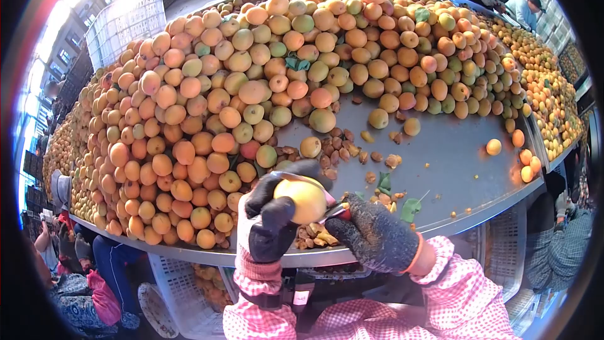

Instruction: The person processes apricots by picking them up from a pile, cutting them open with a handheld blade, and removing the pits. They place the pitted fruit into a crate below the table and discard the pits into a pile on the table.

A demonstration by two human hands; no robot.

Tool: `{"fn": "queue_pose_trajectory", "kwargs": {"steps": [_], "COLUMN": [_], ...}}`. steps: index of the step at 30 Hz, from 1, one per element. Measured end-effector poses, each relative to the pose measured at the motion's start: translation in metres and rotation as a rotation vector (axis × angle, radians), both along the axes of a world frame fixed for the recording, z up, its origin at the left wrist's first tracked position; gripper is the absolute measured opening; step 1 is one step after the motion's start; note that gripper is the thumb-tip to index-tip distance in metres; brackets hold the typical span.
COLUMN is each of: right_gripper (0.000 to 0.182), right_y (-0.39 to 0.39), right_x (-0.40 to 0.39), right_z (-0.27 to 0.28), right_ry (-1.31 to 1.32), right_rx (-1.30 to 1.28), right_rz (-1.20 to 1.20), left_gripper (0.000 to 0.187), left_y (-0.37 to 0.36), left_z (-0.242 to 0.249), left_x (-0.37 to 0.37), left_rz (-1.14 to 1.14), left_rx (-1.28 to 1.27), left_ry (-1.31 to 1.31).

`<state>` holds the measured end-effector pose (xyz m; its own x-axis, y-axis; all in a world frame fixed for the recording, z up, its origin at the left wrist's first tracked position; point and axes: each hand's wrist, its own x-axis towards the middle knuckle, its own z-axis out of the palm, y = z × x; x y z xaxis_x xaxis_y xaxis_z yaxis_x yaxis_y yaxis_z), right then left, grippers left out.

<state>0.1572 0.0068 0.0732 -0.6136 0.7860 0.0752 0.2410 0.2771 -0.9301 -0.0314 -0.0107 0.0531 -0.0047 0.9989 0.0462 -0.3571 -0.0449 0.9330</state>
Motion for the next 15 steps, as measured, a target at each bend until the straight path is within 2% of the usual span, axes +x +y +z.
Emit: {"fn": "queue_pose_trajectory", "kwargs": {"steps": [1,3,5,7,8,9,11,13,15], "right_gripper": [0.026,0.021,0.022,0.023,0.023,0.023,0.023,0.022,0.023], "right_y": [0.004,0.01,0.011,0.013,0.01,0.006,0.002,-0.002,-0.004], "right_x": [0.004,0.012,0.011,0.009,0.006,0.002,-0.007,-0.004,-0.001], "right_z": [0.002,0.005,0.004,-0.013,-0.035,-0.032,-0.026,-0.03,-0.015], "right_ry": [-0.004,-0.131,-0.181,-0.144,-0.16,-0.157,0.037,0.018,0.115], "right_rx": [-0.008,0.03,-0.03,-0.042,0.603,0.61,0.255,0.172,-0.105], "right_rz": [0.006,0.164,0.18,0.126,0.11,0.104,-0.049,-0.045,0.035], "left_gripper": [0.074,0.071,0.069,0.072,0.073,0.074,0.075,0.077,0.069], "left_y": [-0.002,-0.001,0.002,0.003,0.001,0.006,0.003,0.001,-0.001], "left_z": [-0.001,0.0,-0.003,-0.006,-0.006,-0.013,-0.015,-0.013,-0.007], "left_x": [0.0,-0.008,-0.011,-0.003,0.002,0.008,0.025,0.024,0.022], "left_rz": [0.034,-0.035,-0.098,-0.049,-0.02,0.051,0.091,0.053,0.006], "left_rx": [-0.046,-0.045,0.0,-0.014,0.028,0.016,-0.029,-0.062,0.013], "left_ry": [0.008,0.125,0.093,-0.043,0.069,0.197,-0.349,-0.392,-0.427]}}
